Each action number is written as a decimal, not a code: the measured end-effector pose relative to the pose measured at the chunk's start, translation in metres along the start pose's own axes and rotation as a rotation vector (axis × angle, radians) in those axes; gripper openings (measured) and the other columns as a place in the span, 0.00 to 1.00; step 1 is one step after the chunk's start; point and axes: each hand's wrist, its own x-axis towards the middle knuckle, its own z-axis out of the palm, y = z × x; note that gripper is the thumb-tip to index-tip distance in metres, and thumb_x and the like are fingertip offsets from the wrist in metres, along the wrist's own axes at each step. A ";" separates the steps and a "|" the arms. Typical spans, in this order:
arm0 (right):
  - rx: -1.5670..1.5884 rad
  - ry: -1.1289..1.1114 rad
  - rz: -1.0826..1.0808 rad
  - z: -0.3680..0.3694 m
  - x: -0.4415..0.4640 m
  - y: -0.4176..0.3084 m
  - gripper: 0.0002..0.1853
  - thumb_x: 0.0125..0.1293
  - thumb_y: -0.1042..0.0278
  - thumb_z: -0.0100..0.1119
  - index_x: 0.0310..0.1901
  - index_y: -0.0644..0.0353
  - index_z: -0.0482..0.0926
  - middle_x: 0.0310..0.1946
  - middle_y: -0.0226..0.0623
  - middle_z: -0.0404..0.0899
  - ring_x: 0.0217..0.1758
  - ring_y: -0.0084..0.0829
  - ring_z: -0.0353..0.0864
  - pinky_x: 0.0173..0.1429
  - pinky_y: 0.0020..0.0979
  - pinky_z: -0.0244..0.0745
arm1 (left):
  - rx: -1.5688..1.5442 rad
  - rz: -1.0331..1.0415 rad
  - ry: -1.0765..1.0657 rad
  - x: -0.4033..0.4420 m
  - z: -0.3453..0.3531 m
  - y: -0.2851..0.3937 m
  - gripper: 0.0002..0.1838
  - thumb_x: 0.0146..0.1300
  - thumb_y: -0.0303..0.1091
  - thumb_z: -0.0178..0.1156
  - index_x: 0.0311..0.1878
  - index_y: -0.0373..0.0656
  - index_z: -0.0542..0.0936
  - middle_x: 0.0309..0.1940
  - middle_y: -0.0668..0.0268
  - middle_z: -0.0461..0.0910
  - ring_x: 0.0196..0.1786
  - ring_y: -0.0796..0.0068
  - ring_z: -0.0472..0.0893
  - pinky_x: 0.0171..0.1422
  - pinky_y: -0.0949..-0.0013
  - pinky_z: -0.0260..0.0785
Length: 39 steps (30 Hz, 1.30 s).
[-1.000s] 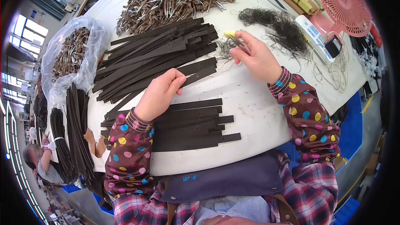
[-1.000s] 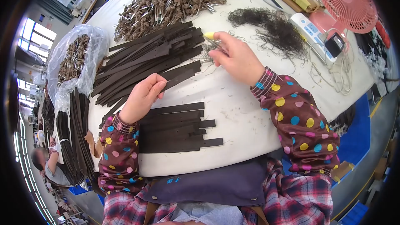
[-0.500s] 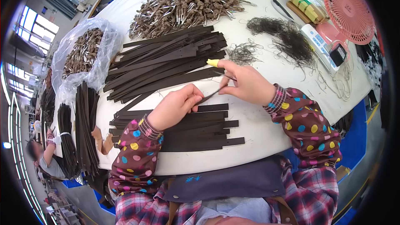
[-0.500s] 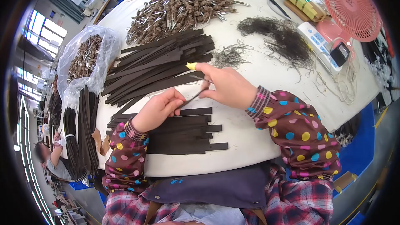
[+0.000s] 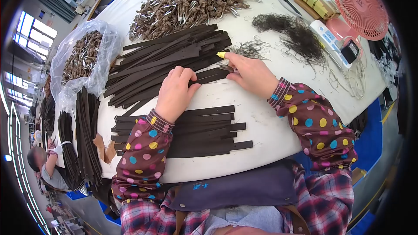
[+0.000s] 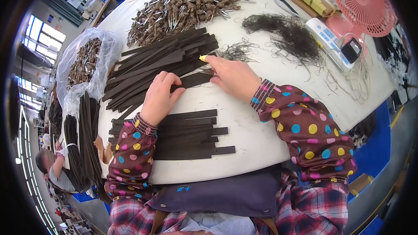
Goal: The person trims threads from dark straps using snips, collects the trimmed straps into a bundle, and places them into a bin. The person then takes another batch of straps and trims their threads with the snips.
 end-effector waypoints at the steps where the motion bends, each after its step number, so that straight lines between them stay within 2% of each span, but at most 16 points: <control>1: 0.016 -0.020 0.025 0.000 0.000 0.002 0.29 0.60 0.68 0.66 0.62 0.58 0.67 0.40 0.42 0.83 0.41 0.45 0.84 0.43 0.41 0.78 | 0.001 0.012 -0.020 -0.002 -0.001 0.001 0.09 0.59 0.31 0.66 0.38 0.41 0.76 0.37 0.61 0.75 0.44 0.58 0.76 0.49 0.60 0.70; 7: 0.254 -0.167 0.088 -0.014 0.003 -0.004 0.25 0.61 0.70 0.66 0.59 0.61 0.69 0.34 0.42 0.83 0.39 0.47 0.83 0.42 0.40 0.77 | -0.087 0.018 -0.170 -0.019 -0.034 0.013 0.07 0.62 0.30 0.63 0.37 0.41 0.75 0.28 0.62 0.77 0.35 0.60 0.78 0.42 0.62 0.70; 9: 0.293 -0.212 0.099 -0.023 0.002 -0.010 0.24 0.61 0.71 0.66 0.58 0.61 0.70 0.34 0.42 0.83 0.39 0.47 0.83 0.42 0.40 0.76 | -0.197 -0.112 -0.281 -0.022 -0.047 0.020 0.07 0.63 0.30 0.63 0.36 0.40 0.75 0.28 0.61 0.79 0.34 0.61 0.79 0.40 0.64 0.70; 12: 0.236 -0.122 0.085 -0.024 0.002 0.003 0.24 0.61 0.70 0.66 0.58 0.62 0.70 0.32 0.42 0.83 0.39 0.46 0.83 0.42 0.41 0.76 | -0.258 -0.171 -0.389 -0.023 -0.042 0.009 0.07 0.64 0.30 0.63 0.38 0.39 0.76 0.29 0.60 0.80 0.33 0.62 0.80 0.39 0.66 0.71; 14: 0.052 -0.081 0.077 -0.027 0.000 0.009 0.25 0.62 0.69 0.65 0.59 0.60 0.69 0.38 0.41 0.81 0.39 0.44 0.83 0.43 0.41 0.76 | -0.235 -0.166 -0.403 -0.021 -0.026 -0.004 0.08 0.63 0.30 0.64 0.41 0.40 0.76 0.28 0.61 0.79 0.32 0.63 0.79 0.40 0.66 0.71; 16: -0.088 0.030 0.042 -0.024 -0.005 0.014 0.25 0.62 0.68 0.65 0.60 0.59 0.69 0.42 0.40 0.80 0.40 0.44 0.83 0.43 0.40 0.77 | -0.117 -0.045 -0.236 -0.020 -0.023 0.001 0.11 0.59 0.30 0.67 0.44 0.41 0.78 0.30 0.63 0.76 0.31 0.65 0.77 0.40 0.67 0.71; 18: -0.017 0.032 0.031 -0.020 -0.008 0.012 0.27 0.62 0.66 0.65 0.62 0.57 0.67 0.45 0.39 0.79 0.40 0.42 0.83 0.42 0.38 0.77 | -0.026 0.101 -0.054 -0.017 -0.021 0.013 0.11 0.58 0.29 0.68 0.44 0.42 0.79 0.32 0.63 0.75 0.31 0.66 0.76 0.39 0.68 0.71; 19: 0.029 0.038 0.023 -0.017 -0.009 0.007 0.28 0.62 0.66 0.65 0.62 0.57 0.67 0.44 0.38 0.79 0.39 0.41 0.83 0.41 0.38 0.77 | -0.123 0.059 -0.102 -0.015 -0.018 0.018 0.13 0.57 0.31 0.69 0.44 0.42 0.80 0.33 0.63 0.74 0.30 0.69 0.75 0.38 0.69 0.70; 22: 0.090 0.038 0.013 -0.014 -0.011 -0.005 0.31 0.62 0.62 0.66 0.64 0.58 0.65 0.43 0.36 0.78 0.37 0.39 0.83 0.40 0.36 0.78 | -0.245 -0.144 -0.343 0.001 -0.019 0.042 0.15 0.58 0.36 0.70 0.45 0.42 0.78 0.36 0.58 0.77 0.38 0.60 0.81 0.43 0.60 0.74; 23: 0.104 0.026 0.032 -0.017 -0.012 -0.010 0.32 0.63 0.60 0.66 0.65 0.58 0.64 0.42 0.35 0.77 0.37 0.38 0.82 0.41 0.35 0.79 | -0.211 -0.061 -0.277 0.002 -0.008 0.039 0.17 0.57 0.38 0.71 0.44 0.40 0.79 0.34 0.59 0.79 0.36 0.60 0.82 0.41 0.62 0.74; 27: 0.146 -0.016 0.062 -0.028 -0.015 -0.022 0.32 0.67 0.50 0.61 0.63 0.62 0.64 0.43 0.40 0.79 0.36 0.42 0.83 0.38 0.38 0.78 | -0.313 -0.252 -0.387 0.016 0.002 0.040 0.14 0.60 0.36 0.69 0.40 0.37 0.78 0.29 0.60 0.81 0.29 0.66 0.81 0.37 0.67 0.75; 30: 0.130 -0.131 0.052 -0.026 -0.019 -0.027 0.35 0.68 0.48 0.60 0.68 0.59 0.59 0.38 0.35 0.76 0.31 0.39 0.81 0.37 0.37 0.77 | -0.464 -0.340 -0.378 0.014 -0.003 0.032 0.12 0.64 0.35 0.66 0.38 0.35 0.76 0.27 0.63 0.81 0.28 0.74 0.80 0.35 0.72 0.75; 32: 0.018 -0.118 -0.045 -0.019 -0.023 -0.032 0.25 0.67 0.50 0.60 0.57 0.58 0.66 0.38 0.35 0.74 0.29 0.40 0.80 0.34 0.38 0.76 | -0.683 -0.481 -0.381 0.010 -0.003 0.024 0.12 0.67 0.34 0.64 0.37 0.35 0.75 0.27 0.66 0.80 0.28 0.79 0.80 0.35 0.74 0.75; 34: -0.103 -0.172 -0.113 -0.013 -0.024 -0.034 0.20 0.67 0.51 0.60 0.49 0.58 0.69 0.38 0.35 0.73 0.29 0.41 0.80 0.32 0.38 0.75 | -0.742 -0.468 -0.357 0.007 -0.001 0.019 0.11 0.69 0.34 0.61 0.37 0.35 0.74 0.28 0.67 0.80 0.30 0.80 0.80 0.35 0.76 0.75; 35: -0.118 -0.130 -0.149 -0.008 -0.024 -0.033 0.16 0.67 0.54 0.60 0.41 0.57 0.69 0.37 0.35 0.71 0.28 0.39 0.79 0.29 0.39 0.74 | -0.773 -0.461 -0.345 0.006 0.000 0.017 0.11 0.70 0.34 0.60 0.37 0.36 0.73 0.28 0.68 0.80 0.30 0.81 0.80 0.35 0.76 0.75; 39: -0.210 -0.137 -0.207 0.000 -0.023 -0.030 0.15 0.66 0.56 0.61 0.37 0.57 0.69 0.34 0.34 0.70 0.27 0.36 0.79 0.29 0.38 0.74 | -0.764 -0.409 -0.348 0.006 -0.002 0.021 0.10 0.71 0.33 0.58 0.38 0.35 0.72 0.29 0.66 0.80 0.31 0.80 0.80 0.35 0.75 0.75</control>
